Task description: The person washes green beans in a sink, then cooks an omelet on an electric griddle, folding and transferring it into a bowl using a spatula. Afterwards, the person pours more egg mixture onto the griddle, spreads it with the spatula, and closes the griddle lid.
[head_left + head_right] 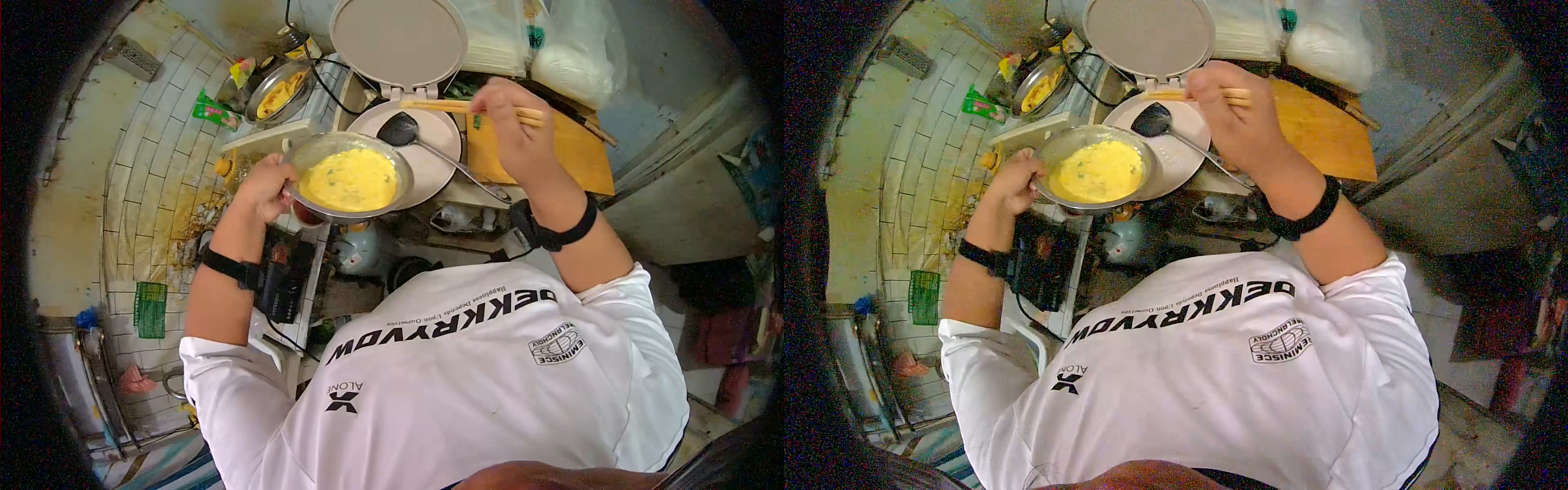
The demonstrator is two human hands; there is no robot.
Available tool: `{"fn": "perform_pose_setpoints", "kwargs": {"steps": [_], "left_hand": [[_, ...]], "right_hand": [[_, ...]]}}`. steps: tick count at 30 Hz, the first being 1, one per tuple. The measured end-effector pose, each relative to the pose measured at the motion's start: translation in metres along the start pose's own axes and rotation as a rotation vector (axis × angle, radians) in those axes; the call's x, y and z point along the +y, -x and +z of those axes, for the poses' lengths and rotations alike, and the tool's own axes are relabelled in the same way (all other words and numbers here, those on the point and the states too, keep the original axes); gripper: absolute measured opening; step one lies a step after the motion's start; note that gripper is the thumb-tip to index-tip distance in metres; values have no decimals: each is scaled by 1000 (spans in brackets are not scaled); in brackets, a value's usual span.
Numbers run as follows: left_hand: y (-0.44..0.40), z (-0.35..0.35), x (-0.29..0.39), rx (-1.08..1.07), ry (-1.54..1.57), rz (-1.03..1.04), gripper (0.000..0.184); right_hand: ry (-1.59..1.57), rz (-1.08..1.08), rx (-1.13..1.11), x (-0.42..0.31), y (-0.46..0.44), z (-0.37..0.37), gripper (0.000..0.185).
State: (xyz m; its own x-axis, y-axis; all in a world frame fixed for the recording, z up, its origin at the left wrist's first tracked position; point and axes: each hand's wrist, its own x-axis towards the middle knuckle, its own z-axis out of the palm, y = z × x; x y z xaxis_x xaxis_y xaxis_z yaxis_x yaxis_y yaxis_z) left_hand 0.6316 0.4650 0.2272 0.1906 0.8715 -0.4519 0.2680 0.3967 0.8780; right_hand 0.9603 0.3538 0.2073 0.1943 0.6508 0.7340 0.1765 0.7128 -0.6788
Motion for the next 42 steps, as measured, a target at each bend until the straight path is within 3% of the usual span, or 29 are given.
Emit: {"fn": "perform_pose_setpoints", "kwargs": {"steps": [1, 3, 4, 6, 10, 12, 16, 18, 22, 27, 34, 36, 42], "left_hand": [[-1, -5, 5, 32, -95, -7, 17], [-19, -19, 7, 73, -167, -12, 19], [-23, -19, 10, 79, -171, -7, 19], [-27, -18, 16, 135, -177, -39, 22], [-54, -24, 25, 85, -342, -59, 23], [-64, -22, 26, 117, -396, -24, 20], [-66, -12, 43, 110, -574, -50, 16], [-67, -6, 47, 141, -619, 45, 13], [-87, -11, 45, 86, -506, 99, 11], [-65, 26, 74, 193, -849, 171, 6], [-87, 41, 80, 191, -827, 244, 16], [-96, 49, 78, 192, -840, 418, 20], [-81, 93, 83, 132, -878, 445, 16]], "right_hand": [[-4, -4, 4, 4, -6, 2, 26], [498, -247, -169, 9, -16, 6, 25], [494, -252, -164, 8, -17, 9, 25], [466, 2, -351, 2, -21, 15, 26], [627, -93, -424, 17, 1, 12, 27], [1128, 202, -747, 16, 18, 7, 26], [1152, 404, -799, 44, 63, -2, 24], [1159, 520, -883, 61, 78, -6, 21], [1114, 546, -865, 73, 85, -13, 20], [1083, 555, -697, 50, 67, -35, 24], [1071, 663, -560, 8, 50, -63, 21], [1066, 646, -557, -1, 50, -68, 22], [1091, 612, -525, -8, 59, -83, 20]]}}
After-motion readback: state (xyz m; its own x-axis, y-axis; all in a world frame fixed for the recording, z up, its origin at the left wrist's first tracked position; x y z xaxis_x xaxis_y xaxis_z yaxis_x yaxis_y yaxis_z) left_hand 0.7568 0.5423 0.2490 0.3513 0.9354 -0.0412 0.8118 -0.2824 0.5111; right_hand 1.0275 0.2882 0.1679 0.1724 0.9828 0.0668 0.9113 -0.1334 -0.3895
